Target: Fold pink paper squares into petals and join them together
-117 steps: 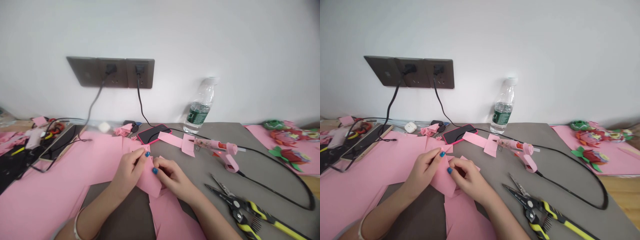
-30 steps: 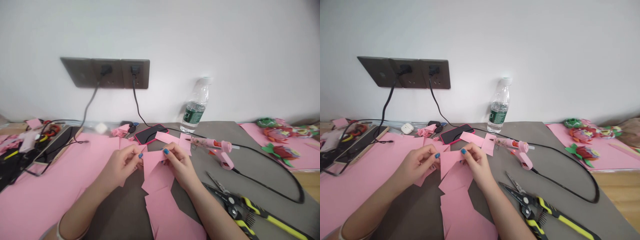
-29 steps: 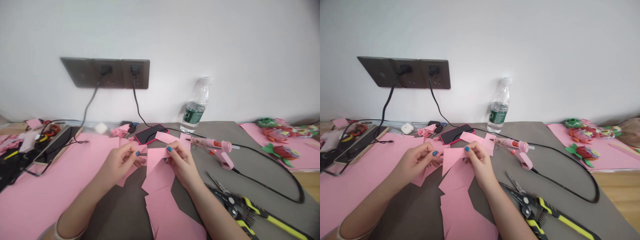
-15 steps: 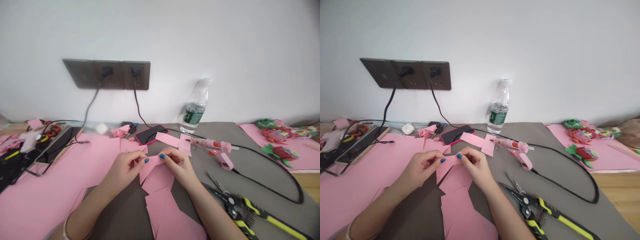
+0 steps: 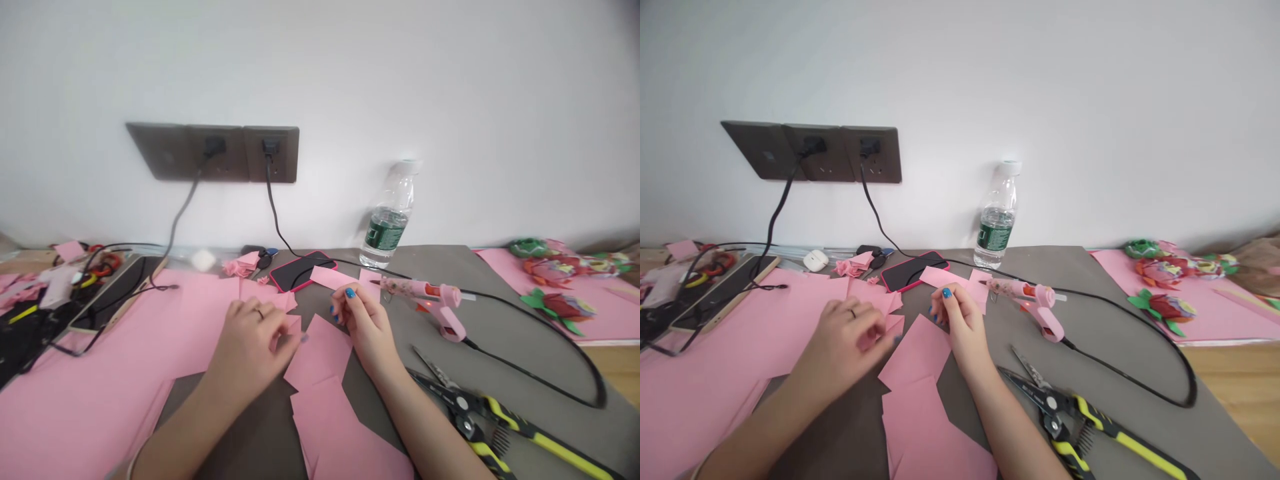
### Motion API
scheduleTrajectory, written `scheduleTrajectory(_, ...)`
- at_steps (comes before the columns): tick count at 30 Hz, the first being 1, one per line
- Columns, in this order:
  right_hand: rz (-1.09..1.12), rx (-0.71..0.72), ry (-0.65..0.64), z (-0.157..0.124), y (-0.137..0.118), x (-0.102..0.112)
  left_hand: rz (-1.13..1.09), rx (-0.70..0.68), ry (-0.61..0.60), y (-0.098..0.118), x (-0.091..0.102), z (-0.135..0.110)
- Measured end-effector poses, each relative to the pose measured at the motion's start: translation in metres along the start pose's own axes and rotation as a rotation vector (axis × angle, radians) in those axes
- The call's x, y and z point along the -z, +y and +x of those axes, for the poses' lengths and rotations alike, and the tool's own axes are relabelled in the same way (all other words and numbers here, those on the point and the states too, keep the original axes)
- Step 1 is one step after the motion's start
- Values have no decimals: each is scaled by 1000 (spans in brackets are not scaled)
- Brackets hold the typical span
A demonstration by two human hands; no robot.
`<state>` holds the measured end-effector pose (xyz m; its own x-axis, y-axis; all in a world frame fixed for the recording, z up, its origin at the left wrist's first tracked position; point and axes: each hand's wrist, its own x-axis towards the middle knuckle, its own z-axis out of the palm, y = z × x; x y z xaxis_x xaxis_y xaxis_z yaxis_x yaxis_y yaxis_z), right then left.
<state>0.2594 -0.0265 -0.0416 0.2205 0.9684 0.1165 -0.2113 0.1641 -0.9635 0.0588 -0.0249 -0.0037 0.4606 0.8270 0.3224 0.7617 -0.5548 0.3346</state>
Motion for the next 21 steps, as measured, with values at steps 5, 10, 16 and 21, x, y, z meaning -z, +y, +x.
scheduleTrajectory(5, -2, 2, -49, 0, -2, -2, 122, 87, -193, 23, -11, -13)
scheduleTrajectory(10, -31, 21, -68, -1, -6, -5, 96, 135, -262, 26, -11, -12)
scheduleTrajectory(16, -62, 39, -60, -1, -7, -5, -54, 207, -301, 32, -8, -10)
scheduleTrajectory(21, -72, 63, -74, -3, -6, -5, -241, 306, -404, 33, -5, -9)
